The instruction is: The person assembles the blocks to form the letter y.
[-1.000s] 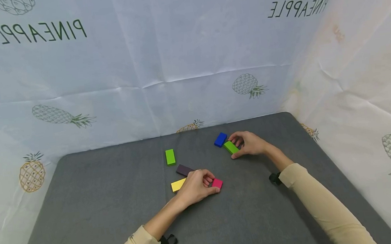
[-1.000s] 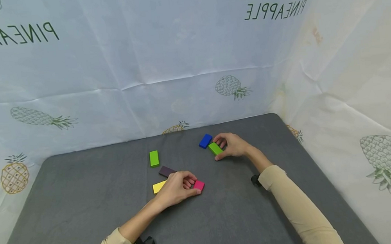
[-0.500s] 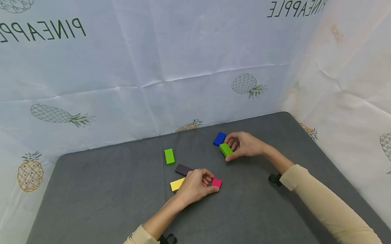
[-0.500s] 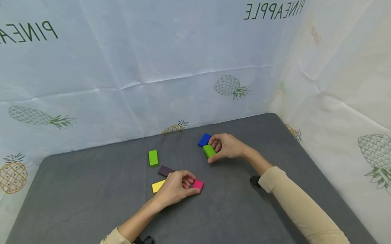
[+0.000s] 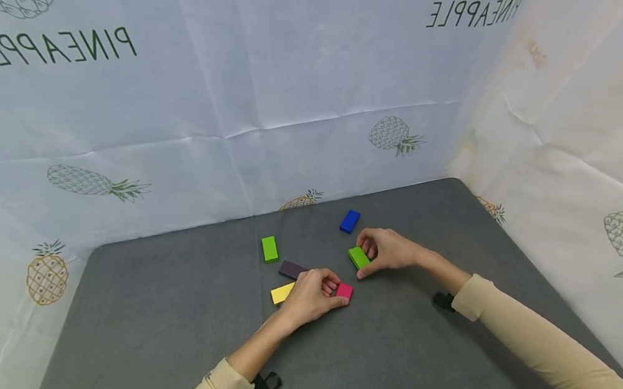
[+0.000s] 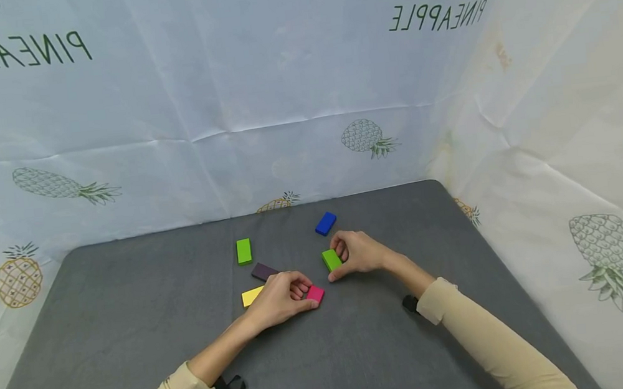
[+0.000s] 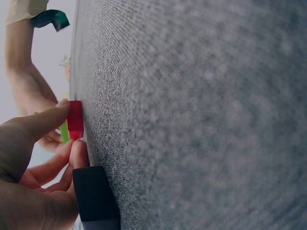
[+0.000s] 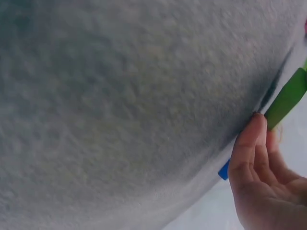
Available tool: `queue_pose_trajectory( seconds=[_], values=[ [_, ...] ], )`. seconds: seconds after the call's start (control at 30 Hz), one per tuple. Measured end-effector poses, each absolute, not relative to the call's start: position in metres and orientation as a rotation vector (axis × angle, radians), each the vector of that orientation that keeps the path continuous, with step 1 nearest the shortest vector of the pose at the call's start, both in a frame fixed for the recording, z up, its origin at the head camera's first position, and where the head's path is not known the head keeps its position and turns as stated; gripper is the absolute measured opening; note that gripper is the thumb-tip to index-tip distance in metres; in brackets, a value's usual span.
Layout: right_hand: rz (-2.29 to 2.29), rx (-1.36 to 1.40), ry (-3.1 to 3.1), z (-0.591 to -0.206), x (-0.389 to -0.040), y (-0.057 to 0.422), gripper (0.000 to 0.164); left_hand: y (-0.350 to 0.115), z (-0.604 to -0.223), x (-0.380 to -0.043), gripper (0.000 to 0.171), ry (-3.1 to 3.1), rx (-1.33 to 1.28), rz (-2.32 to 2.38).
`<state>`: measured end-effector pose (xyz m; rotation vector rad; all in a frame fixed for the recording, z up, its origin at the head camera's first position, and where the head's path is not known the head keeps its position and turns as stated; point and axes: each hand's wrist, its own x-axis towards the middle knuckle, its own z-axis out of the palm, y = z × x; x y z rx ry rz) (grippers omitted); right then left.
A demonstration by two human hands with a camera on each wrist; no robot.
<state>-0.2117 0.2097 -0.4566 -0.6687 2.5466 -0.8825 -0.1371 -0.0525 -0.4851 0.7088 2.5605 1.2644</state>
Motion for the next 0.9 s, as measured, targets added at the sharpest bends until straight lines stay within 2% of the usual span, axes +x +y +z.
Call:
queue_pose_trajectory(
  seconds=[0.73,0.9],
  values=[
    [-0.89,-0.648,2.645,-0.465,-0.201,0.204,0.069,-0.053,-0.485,-0.137,0.032,2.547,0.711,1.267],
    [-0.957,-0.624,2.52,-0.461,-0.207,0.21,0.062,-0.055,-0.484,-0.139,0.032,2.522,0.716,1.289]
  ],
)
